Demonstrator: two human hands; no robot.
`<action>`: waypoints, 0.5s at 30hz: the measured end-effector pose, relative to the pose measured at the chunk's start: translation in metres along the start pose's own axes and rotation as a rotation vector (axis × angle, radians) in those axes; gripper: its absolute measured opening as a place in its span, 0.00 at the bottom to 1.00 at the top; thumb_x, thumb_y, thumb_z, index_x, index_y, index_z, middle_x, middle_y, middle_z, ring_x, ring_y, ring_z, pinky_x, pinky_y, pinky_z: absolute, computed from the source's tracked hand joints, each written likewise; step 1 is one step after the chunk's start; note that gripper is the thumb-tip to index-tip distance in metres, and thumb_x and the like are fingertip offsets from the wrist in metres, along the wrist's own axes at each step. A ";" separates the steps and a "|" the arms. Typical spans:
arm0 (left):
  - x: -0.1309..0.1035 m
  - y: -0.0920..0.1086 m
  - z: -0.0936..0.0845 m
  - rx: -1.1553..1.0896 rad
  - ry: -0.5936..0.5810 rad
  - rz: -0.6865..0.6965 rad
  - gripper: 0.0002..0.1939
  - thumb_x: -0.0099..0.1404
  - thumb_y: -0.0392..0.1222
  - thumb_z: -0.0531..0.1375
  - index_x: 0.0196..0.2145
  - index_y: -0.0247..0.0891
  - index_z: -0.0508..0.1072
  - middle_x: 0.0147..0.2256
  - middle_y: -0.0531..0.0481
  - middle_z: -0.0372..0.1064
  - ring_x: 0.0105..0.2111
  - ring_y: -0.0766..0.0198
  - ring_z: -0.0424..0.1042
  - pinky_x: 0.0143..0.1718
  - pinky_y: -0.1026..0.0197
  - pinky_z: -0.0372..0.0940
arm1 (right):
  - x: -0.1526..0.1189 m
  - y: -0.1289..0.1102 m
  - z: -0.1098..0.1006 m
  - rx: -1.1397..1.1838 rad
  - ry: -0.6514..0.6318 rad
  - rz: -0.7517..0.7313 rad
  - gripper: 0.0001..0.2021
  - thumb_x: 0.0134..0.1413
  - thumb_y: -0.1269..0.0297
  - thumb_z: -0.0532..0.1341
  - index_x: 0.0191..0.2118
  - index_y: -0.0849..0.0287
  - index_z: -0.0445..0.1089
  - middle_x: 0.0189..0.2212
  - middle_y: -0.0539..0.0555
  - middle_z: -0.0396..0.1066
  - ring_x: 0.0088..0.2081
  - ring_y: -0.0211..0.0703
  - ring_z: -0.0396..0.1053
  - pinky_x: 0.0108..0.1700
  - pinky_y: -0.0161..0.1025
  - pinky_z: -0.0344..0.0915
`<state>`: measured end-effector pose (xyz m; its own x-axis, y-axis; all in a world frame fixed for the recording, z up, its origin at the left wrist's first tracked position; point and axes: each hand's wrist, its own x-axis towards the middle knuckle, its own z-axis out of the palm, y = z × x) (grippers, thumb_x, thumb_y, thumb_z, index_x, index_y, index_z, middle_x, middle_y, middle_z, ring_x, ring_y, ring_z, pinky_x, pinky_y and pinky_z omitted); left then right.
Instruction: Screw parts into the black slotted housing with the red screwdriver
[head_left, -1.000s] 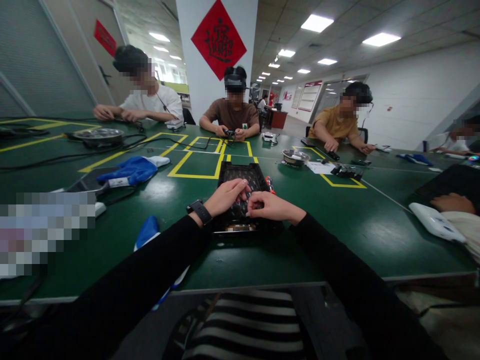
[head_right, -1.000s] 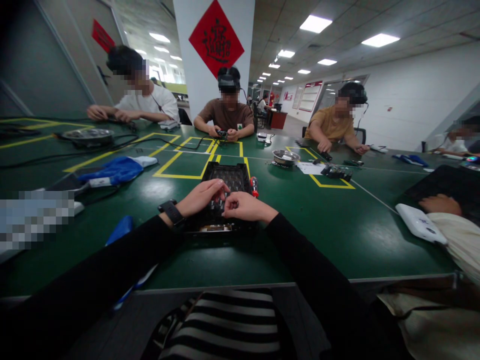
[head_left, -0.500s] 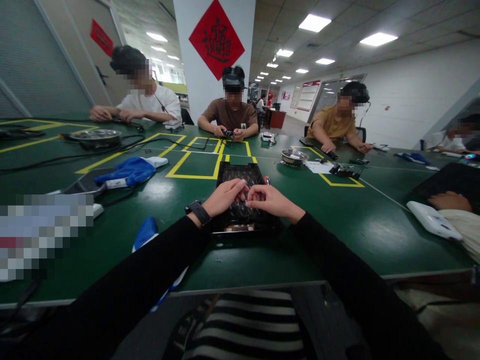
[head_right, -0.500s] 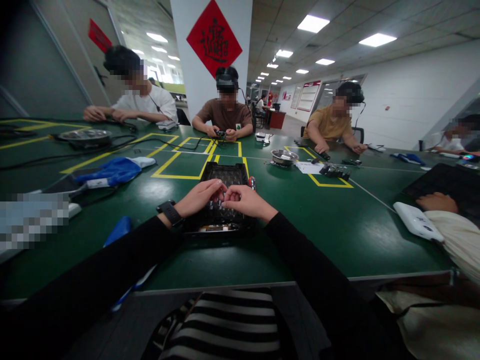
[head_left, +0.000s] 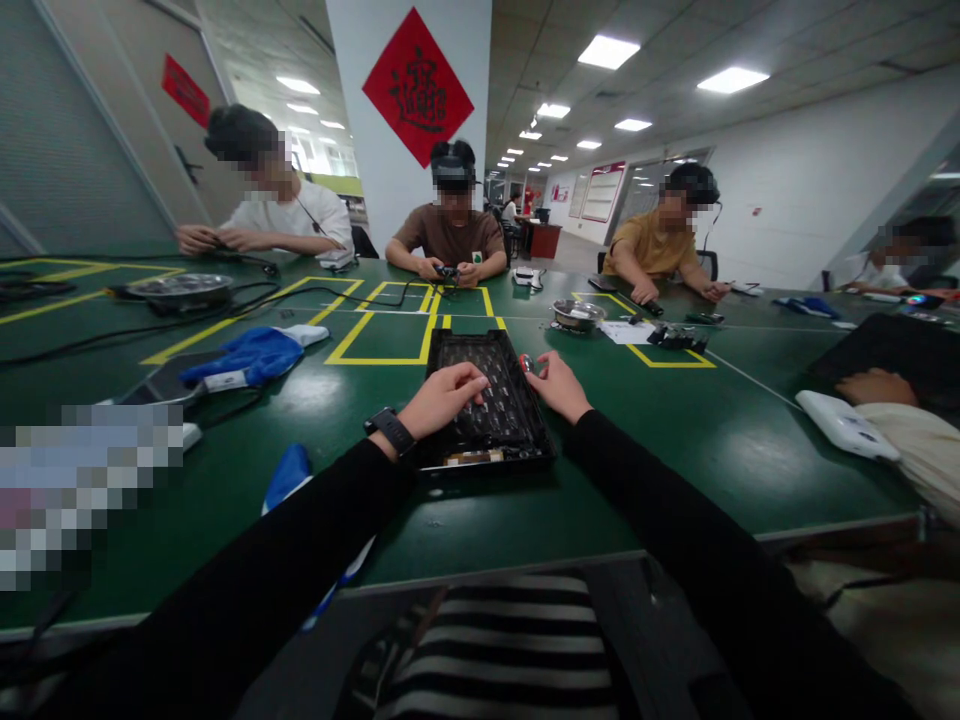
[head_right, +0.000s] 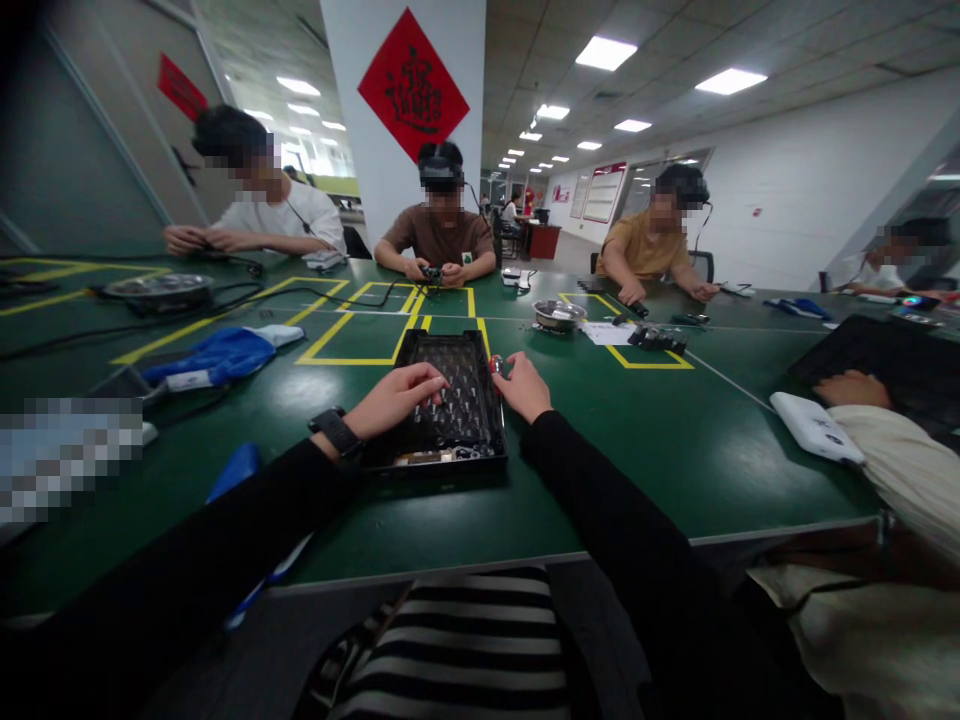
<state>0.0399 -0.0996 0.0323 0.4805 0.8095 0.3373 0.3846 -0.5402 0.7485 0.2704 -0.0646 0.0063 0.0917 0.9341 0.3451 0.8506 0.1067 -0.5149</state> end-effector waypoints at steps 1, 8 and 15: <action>0.000 0.000 0.000 -0.001 0.000 0.004 0.18 0.62 0.52 0.49 0.34 0.34 0.69 0.27 0.50 0.69 0.25 0.68 0.65 0.27 0.66 0.60 | 0.001 0.002 0.000 -0.006 -0.023 0.030 0.20 0.46 0.55 0.57 0.44 0.61 0.60 0.32 0.53 0.66 0.33 0.40 0.63 0.33 0.35 0.57; 0.000 0.000 -0.001 0.020 0.008 0.025 0.18 0.62 0.51 0.49 0.33 0.33 0.69 0.26 0.50 0.69 0.24 0.69 0.65 0.28 0.66 0.59 | -0.001 0.005 -0.004 0.027 -0.081 0.101 0.13 0.37 0.57 0.63 0.27 0.61 0.66 0.27 0.55 0.69 0.31 0.43 0.66 0.32 0.35 0.55; 0.000 0.001 -0.001 0.039 -0.003 0.024 0.18 0.62 0.51 0.49 0.33 0.34 0.69 0.26 0.50 0.69 0.24 0.69 0.64 0.28 0.66 0.59 | 0.001 -0.002 -0.010 0.286 0.025 0.121 0.19 0.54 0.50 0.49 0.30 0.62 0.64 0.20 0.53 0.67 0.22 0.35 0.63 0.26 0.32 0.56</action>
<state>0.0398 -0.0997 0.0338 0.4924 0.7957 0.3526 0.4033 -0.5677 0.7177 0.2743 -0.0677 0.0154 0.1996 0.9374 0.2853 0.6525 0.0901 -0.7524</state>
